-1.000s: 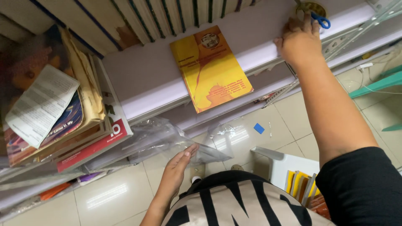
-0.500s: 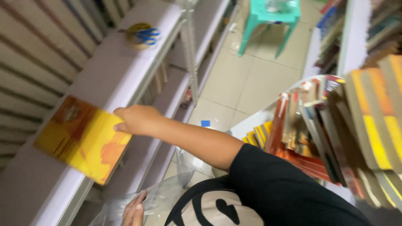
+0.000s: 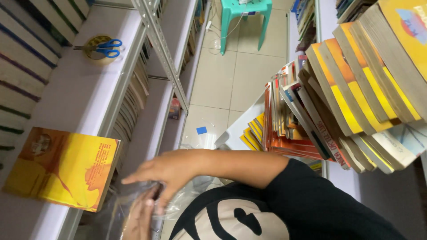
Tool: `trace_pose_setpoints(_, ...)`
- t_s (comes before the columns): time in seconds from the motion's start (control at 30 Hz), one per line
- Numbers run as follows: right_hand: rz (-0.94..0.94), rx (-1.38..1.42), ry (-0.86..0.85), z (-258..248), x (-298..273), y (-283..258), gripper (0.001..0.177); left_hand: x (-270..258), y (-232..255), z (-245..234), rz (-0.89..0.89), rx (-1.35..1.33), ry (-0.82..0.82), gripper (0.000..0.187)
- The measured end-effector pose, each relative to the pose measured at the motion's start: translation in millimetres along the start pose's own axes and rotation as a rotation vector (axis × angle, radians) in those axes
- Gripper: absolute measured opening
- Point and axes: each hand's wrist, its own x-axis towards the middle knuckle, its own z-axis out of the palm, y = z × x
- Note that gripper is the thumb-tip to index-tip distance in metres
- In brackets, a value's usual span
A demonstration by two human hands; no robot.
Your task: Wrapping books in protective plastic film for library storage or distribution.
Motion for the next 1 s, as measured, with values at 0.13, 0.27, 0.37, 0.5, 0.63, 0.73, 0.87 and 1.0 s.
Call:
trace_pose_setpoints(0.13,0.271,0.167,-0.004,12.8,-36.6,-1.5,0.09,29.9,71.6,2.8,-0.007,0.02,-0.033,0.044)
trace_pose_setpoints(0.27,0.412,0.161,0.347,-3.7,-63.4,18.1,0.049,47.0,129.6,4.8,0.22,0.189,-0.124,0.063)
trace_pose_setpoints(0.37,0.438,0.262,0.494,-31.9,-81.9,25.0,0.038,45.2,161.8,-4.4,0.275,0.429,-0.099,0.067)
trace_pose_setpoints(0.5,0.491,0.285,0.632,-71.9,-87.7,4.4,0.017,40.0,182.0,-16.9,0.323,0.551,-0.162,0.067)
trace_pose_setpoints(0.63,0.404,0.119,0.77,-101.5,-92.6,-1.1,0.013,31.2,198.4,-20.1,0.324,0.605,-0.186,0.067)
trace_pose_setpoints(0.73,0.31,-0.06,0.967,-131.3,-99.9,-9.3,0.007,23.4,198.6,-24.2,0.295,0.884,-0.201,0.082)
trace_pose_setpoints(0.87,0.289,-0.182,1.007,-154.9,-93.1,-37.7,0.029,19.5,176.5,-34.1,0.309,0.954,0.144,0.094)
trace_pose_setpoints(1.0,0.197,-0.296,1.001,-169.7,-93.2,-28.6,0.041,31.1,152.7,-42.2,0.415,0.797,0.483,0.105)
